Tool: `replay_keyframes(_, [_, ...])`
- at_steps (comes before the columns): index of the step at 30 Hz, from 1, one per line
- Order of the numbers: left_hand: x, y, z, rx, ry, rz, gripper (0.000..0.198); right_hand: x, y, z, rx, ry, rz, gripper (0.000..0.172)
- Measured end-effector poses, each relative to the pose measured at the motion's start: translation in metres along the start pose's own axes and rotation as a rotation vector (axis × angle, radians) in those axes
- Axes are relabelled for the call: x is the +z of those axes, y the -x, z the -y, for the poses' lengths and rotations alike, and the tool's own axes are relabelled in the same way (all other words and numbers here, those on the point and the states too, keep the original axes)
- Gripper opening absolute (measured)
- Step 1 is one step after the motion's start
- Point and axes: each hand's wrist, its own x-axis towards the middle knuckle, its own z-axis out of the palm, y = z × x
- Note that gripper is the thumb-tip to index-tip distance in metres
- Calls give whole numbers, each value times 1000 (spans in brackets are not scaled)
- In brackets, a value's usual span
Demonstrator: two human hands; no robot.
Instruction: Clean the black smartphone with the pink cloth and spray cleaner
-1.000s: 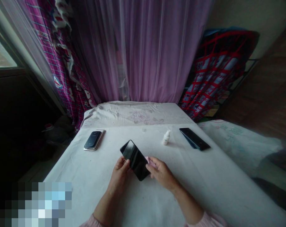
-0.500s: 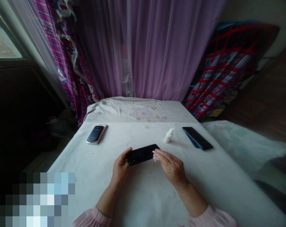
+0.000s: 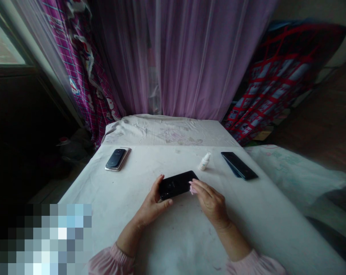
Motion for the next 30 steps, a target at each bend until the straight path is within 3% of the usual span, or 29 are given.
replay_keyframes(14, [-2, 1, 0, 89, -305, -110, 83, 1, 2, 12, -14, -13, -23, 34])
replay_keyframes(30, [-6, 0, 5, 131, -401, -76, 92, 3, 8, 16, -13, -60, -54, 38])
